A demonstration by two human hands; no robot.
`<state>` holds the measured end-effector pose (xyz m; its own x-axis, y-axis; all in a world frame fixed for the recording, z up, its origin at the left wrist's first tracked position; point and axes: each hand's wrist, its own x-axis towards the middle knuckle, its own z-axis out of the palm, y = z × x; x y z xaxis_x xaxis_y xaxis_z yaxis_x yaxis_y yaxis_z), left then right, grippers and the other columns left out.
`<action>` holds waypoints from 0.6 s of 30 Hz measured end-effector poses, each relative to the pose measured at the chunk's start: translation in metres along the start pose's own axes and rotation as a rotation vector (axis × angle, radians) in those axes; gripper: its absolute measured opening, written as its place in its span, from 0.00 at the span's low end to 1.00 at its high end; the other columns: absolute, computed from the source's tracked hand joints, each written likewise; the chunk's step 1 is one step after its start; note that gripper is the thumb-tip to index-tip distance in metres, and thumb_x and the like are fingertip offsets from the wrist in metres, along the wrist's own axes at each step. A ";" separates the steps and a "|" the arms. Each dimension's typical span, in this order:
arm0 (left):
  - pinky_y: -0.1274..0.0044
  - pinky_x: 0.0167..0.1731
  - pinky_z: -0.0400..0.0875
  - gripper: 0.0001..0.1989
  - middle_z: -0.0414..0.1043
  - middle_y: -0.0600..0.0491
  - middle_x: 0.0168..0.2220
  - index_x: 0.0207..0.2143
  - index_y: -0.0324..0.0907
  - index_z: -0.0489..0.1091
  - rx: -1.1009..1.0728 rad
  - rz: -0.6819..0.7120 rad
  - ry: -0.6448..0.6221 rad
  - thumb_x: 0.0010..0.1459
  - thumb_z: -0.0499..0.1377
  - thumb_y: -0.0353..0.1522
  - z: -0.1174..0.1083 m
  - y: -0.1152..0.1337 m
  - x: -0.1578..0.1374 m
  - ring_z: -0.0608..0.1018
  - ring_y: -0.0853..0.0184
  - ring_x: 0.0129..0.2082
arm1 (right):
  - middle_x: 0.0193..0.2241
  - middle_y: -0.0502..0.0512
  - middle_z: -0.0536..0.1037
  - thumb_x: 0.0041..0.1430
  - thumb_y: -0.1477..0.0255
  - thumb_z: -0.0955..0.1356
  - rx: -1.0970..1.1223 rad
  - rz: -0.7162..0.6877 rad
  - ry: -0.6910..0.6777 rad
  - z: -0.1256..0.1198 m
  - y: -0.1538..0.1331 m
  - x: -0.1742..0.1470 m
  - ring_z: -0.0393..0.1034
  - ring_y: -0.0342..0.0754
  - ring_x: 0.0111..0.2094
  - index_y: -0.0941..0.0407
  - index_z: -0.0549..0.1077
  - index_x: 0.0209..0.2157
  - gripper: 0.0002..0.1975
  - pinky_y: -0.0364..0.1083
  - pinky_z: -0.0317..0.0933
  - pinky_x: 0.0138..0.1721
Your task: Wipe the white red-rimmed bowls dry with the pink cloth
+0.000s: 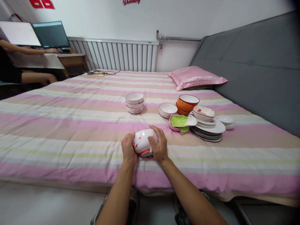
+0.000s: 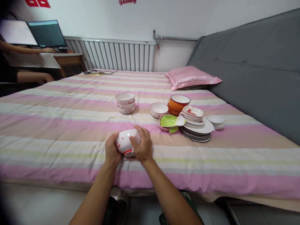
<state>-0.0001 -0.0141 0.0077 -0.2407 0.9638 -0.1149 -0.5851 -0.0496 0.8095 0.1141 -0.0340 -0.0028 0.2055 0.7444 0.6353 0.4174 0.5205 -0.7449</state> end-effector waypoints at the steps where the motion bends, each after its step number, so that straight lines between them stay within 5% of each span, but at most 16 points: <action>1: 0.81 0.18 0.55 0.15 0.56 0.62 0.17 0.18 0.40 0.60 -0.010 -0.017 0.012 0.42 0.64 0.36 -0.001 0.000 0.001 0.61 0.76 0.17 | 0.47 0.58 0.72 0.60 0.58 0.63 0.013 0.010 0.006 0.001 0.001 -0.001 0.65 0.53 0.49 0.54 0.67 0.52 0.22 0.53 0.60 0.51; 11: 0.81 0.18 0.57 0.16 0.56 0.63 0.16 0.19 0.41 0.57 -0.063 -0.020 0.153 0.41 0.64 0.36 0.001 0.001 0.005 0.61 0.76 0.16 | 0.50 0.59 0.71 0.62 0.58 0.60 0.130 0.107 0.008 0.009 0.011 -0.006 0.65 0.53 0.51 0.55 0.66 0.53 0.22 0.53 0.59 0.53; 18: 0.80 0.19 0.56 0.13 0.58 0.61 0.17 0.20 0.41 0.62 0.163 0.087 0.086 0.48 0.59 0.40 -0.004 0.003 0.003 0.61 0.74 0.18 | 0.50 0.59 0.71 0.63 0.58 0.59 0.155 0.118 0.016 0.008 0.012 -0.008 0.66 0.53 0.51 0.55 0.66 0.52 0.22 0.53 0.59 0.52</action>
<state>-0.0056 -0.0121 0.0071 -0.3539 0.9316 -0.0834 -0.4278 -0.0820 0.9001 0.1105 -0.0306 -0.0181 0.2590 0.7980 0.5441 0.2485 0.4894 -0.8359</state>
